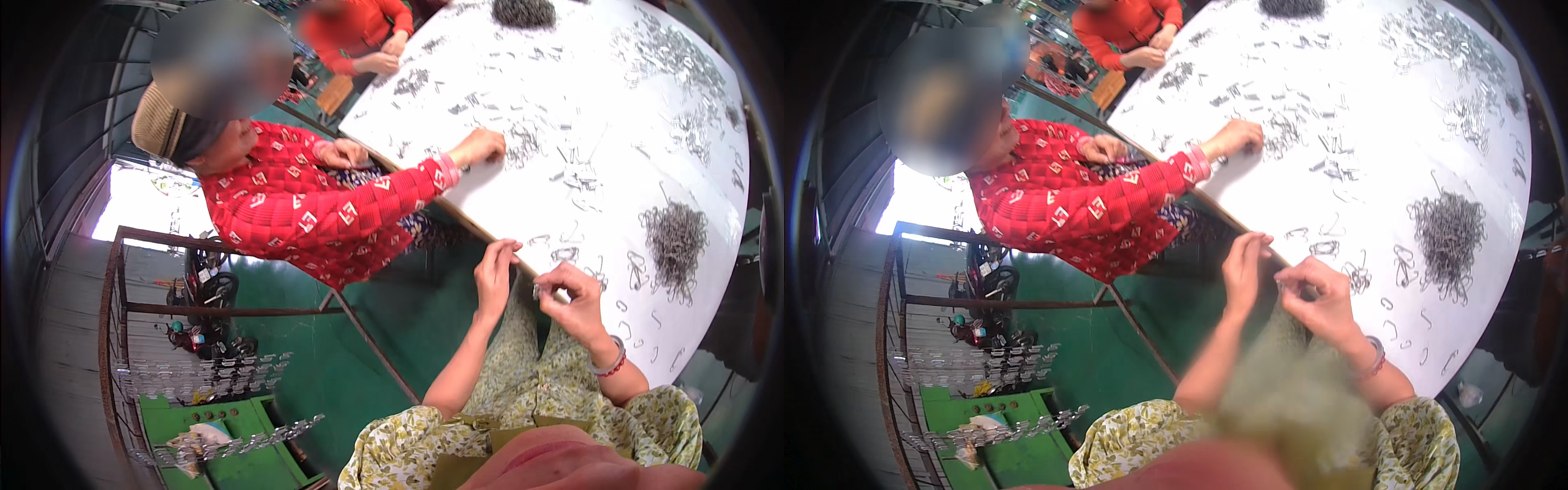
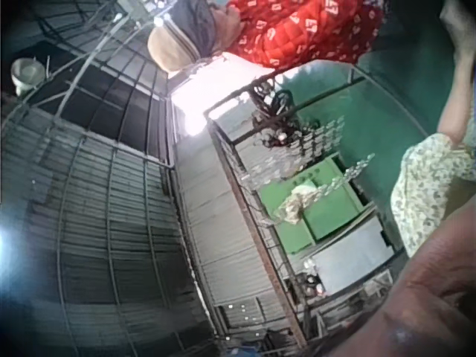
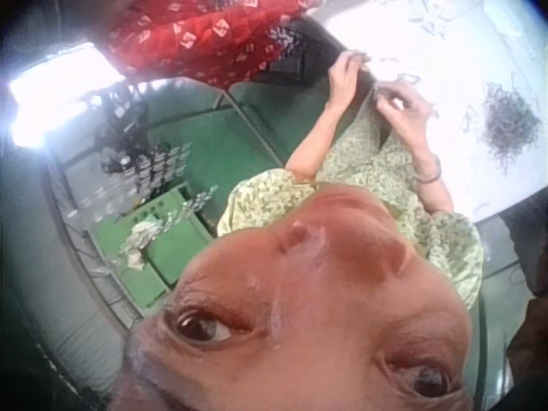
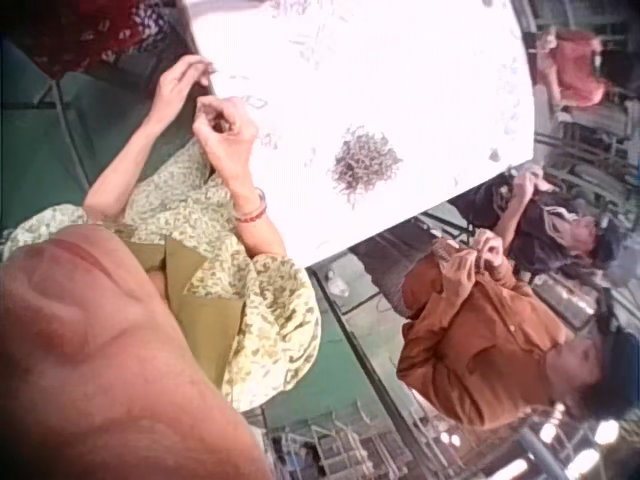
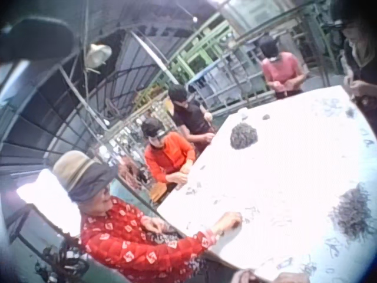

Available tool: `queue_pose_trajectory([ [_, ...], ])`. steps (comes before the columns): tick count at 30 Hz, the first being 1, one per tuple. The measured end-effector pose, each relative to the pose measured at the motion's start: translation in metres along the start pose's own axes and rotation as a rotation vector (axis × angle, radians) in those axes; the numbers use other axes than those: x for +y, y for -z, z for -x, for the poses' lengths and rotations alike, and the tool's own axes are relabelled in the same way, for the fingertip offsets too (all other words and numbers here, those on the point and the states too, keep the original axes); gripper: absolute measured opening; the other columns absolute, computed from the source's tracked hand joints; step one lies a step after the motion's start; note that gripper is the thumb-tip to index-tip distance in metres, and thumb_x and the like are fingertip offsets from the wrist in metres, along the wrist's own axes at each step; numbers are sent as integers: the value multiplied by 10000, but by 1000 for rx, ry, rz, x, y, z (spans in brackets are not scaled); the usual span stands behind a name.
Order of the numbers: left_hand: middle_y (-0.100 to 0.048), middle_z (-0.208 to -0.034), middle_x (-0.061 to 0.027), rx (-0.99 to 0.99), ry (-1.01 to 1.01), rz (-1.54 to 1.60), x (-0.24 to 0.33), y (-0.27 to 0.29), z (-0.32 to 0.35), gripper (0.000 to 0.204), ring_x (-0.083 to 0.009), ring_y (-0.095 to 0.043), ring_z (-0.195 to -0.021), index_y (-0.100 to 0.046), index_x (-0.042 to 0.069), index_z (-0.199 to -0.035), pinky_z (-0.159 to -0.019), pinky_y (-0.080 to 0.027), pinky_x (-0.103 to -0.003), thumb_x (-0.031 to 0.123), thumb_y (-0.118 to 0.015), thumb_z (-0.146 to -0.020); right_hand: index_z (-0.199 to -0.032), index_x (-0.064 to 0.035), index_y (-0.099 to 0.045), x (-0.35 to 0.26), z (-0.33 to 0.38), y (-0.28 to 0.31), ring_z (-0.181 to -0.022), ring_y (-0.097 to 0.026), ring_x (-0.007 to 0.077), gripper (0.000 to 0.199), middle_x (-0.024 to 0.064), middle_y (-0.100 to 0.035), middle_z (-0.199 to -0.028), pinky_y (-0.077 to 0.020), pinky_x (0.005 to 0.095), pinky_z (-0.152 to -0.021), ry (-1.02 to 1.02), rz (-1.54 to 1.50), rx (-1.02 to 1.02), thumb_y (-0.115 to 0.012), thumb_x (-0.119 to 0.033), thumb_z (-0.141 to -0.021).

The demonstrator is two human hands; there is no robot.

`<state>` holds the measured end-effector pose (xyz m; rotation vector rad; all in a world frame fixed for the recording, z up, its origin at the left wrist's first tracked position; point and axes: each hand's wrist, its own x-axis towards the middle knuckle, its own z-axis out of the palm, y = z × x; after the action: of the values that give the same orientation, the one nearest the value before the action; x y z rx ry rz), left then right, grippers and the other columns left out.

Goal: The person sits at a table and repeatedly picks up small metal paperclips, bends them into a specific shape, and places them onto a white board. Another person across the table performs the same task simultaneously.

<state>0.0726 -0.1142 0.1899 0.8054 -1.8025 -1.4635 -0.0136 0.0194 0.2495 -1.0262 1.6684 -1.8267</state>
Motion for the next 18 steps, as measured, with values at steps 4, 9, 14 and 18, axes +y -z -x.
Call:
queue_pose_trajectory([
  [4, -685, -890, -157, -79, -197, -365, -64, -24, -109, 204, -217, -643, -679, -645, -27, -1001, -653, -507, -311, 132, -536, -933, -868, 4, -684, -1, -5, 5, -655, -585, 108, 236, 50, -605, -731, -478, 229, -603, 9, 3, -59, -620, 96, -660],
  [9, -546, -933, -240, -110, -314, -788, -82, -54, -177, 149, -406, -557, -885, -588, -62, -925, -782, -462, -459, 75, -541, -886, -854, 4, -676, 0, 8, 8, -648, -582, 106, 220, 44, -597, -724, -459, 223, -580, -41, -49, -46, -621, 100, -664],
  [14, -551, -968, -227, -197, -349, -1050, -100, -66, -181, 112, -397, -574, -890, -572, -13, -863, -780, -485, -483, 10, -463, -847, -899, -15, -688, 4, 20, 11, -656, -585, 116, 232, 61, -624, -758, -487, 239, -604, -7, 74, -28, -645, 63, -685],
  [18, -647, -815, -206, -71, -470, -758, -60, -44, -176, 126, -314, -646, -788, -637, -32, -857, -695, -521, -428, 90, -615, -836, -914, 11, -682, -6, 19, 14, -674, -580, 98, 229, 50, -610, -747, -483, 231, -615, -68, -19, -71, -624, 76, -702],
])
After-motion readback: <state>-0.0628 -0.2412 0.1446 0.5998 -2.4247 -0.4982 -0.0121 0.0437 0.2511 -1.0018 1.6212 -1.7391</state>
